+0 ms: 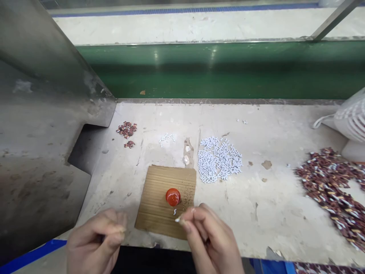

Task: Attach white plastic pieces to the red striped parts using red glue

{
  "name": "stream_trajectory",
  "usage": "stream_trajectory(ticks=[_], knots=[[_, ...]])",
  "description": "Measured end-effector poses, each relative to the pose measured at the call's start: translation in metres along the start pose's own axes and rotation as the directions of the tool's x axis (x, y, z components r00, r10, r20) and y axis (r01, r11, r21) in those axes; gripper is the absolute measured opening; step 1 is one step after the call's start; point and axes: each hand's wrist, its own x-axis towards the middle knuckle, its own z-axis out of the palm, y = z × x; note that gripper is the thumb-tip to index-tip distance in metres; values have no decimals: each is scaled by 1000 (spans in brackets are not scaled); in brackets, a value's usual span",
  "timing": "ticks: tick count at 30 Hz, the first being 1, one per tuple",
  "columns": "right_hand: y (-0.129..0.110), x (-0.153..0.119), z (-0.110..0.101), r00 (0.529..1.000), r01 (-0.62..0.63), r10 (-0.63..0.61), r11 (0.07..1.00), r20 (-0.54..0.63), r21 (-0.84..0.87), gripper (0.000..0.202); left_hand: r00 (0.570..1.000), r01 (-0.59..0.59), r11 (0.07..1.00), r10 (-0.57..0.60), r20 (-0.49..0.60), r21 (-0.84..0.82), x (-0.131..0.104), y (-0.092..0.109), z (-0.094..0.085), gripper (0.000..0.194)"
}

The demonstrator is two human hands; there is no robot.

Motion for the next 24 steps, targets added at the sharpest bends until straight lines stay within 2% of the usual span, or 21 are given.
stream_trajectory(ticks=[1,2,3,6,9,12,15,20,22,24], knots=[[7,7,-7,985,171,-167,963,34,-208,12,999,49,996,-48,-17,68,3,0,-4,24],[13,14,-13,957,291,-276,892,94,-346,11,994,108,987,-105,-38,120,5,0,-7,28],[17,21,-17,931,366,-333,826,153,-428,12,986,162,975,-154,-64,150,7,1,-10,30],[21,34,-21,889,457,-363,721,278,-521,12,952,305,925,-289,-102,225,10,1,-18,25],[22,38,-19,844,535,-377,618,381,-576,13,922,370,864,-387,-21,342,10,-2,-25,24],[22,37,-19,807,591,-383,547,450,-593,20,909,374,841,-417,29,391,10,-7,-31,25],[21,34,-25,789,614,-402,517,464,-596,21,926,364,852,-374,-50,376,11,-10,-33,24],[21,27,-33,874,486,-334,631,353,-604,13,939,342,897,-315,-137,280,14,-4,-30,4],[26,23,-32,864,501,-317,618,392,-605,14,921,384,902,-361,-145,198,14,-2,-28,11],[32,20,-30,833,550,-328,583,445,-599,16,890,446,887,-424,-170,120,14,-1,-27,26]])
